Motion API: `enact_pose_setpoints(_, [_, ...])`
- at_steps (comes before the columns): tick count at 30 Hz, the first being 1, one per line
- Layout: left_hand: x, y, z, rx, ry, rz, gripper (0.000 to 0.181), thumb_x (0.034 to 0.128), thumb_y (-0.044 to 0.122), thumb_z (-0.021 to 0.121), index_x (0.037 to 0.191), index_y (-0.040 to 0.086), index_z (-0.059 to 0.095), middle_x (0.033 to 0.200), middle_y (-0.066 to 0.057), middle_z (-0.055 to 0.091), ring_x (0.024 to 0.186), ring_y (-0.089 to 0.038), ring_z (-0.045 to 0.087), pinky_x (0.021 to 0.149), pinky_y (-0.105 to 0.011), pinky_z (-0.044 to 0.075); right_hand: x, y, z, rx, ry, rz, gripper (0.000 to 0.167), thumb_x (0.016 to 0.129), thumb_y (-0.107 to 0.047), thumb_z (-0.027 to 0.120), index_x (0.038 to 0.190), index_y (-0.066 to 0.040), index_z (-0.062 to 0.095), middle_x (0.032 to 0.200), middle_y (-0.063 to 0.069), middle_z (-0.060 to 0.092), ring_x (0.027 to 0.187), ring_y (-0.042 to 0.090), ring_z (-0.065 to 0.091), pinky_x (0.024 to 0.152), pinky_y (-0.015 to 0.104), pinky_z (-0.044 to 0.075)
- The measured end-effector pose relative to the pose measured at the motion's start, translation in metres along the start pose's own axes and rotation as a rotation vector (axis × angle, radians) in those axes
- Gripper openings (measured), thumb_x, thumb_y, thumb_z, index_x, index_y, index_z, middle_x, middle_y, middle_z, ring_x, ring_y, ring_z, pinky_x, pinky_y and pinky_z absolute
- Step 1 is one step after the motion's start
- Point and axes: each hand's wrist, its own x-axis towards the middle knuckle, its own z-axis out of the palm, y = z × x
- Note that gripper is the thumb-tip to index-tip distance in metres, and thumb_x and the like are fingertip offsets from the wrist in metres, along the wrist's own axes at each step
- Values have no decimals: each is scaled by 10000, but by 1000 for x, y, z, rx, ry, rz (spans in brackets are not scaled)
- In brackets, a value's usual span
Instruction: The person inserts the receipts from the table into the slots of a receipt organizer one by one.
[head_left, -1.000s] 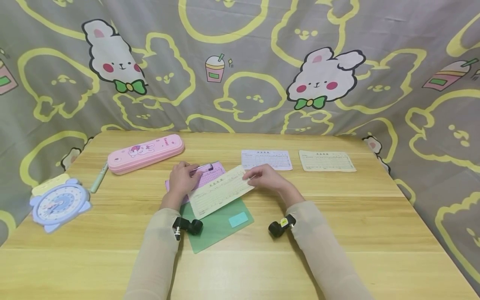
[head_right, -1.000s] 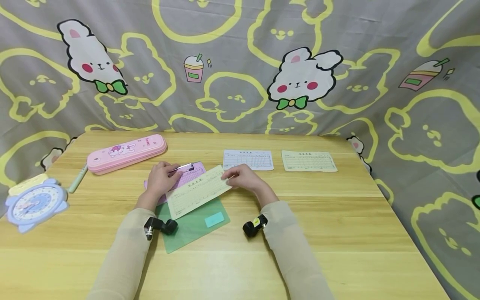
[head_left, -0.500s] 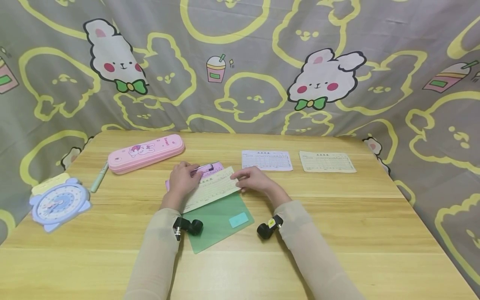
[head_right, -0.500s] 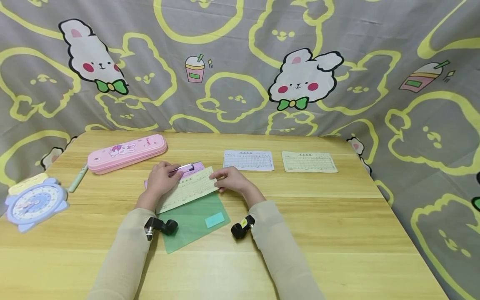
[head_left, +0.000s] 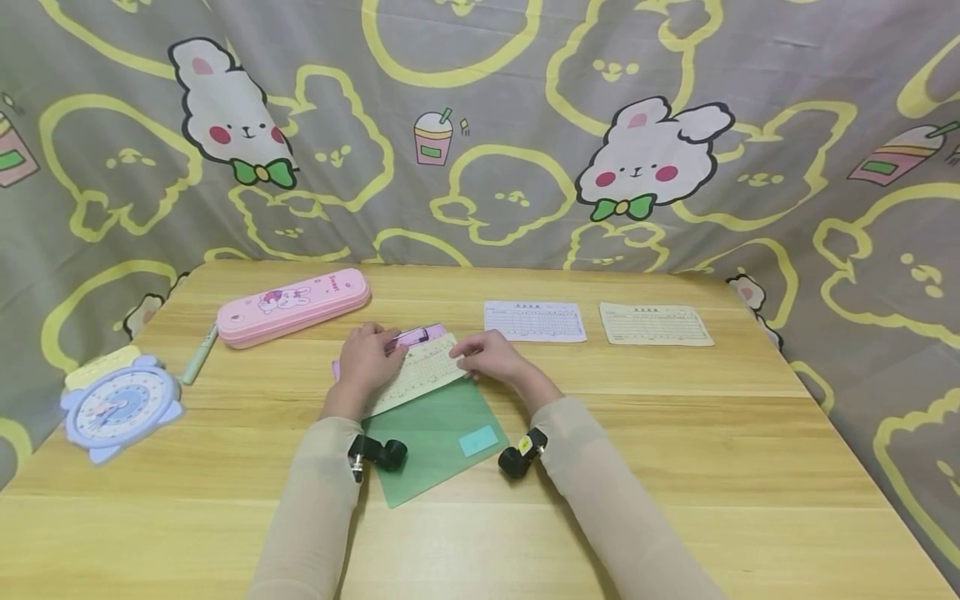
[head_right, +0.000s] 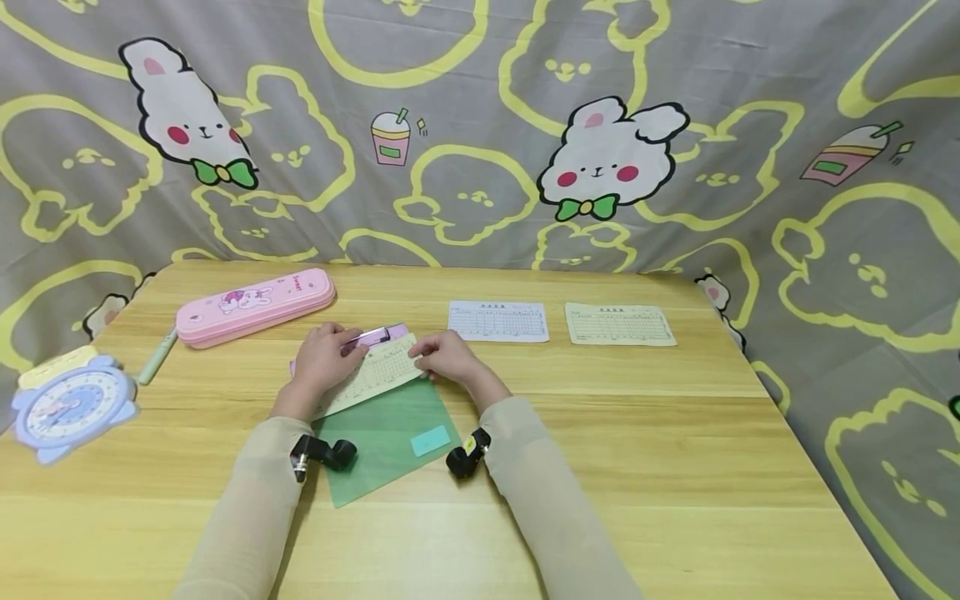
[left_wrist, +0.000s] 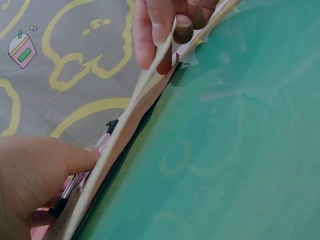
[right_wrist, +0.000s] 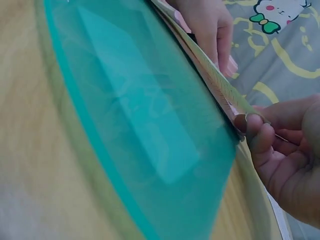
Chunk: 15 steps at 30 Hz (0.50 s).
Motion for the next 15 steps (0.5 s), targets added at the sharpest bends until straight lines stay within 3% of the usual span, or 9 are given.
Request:
enact_pose_setpoints(6, [0,0,0,2,8,-3,383,841,270,543,1149,42,558,1016,-144,477,909,-289,389,776,-403,306,13,11,2,-10,3,45,200,771,40,563,960,14,622,752,117,570,569,156,503,534,256,442])
enact_pose_setpoints(15, [2,-2,2,46,0,19,359,866,256,516,1159,51,551,1024,-142,477,916,-284,385,779,-407,309,17,10,4,-23,20,52,189,766,54,545,923,0,635,700,91,556,547,146,502,518,243,442])
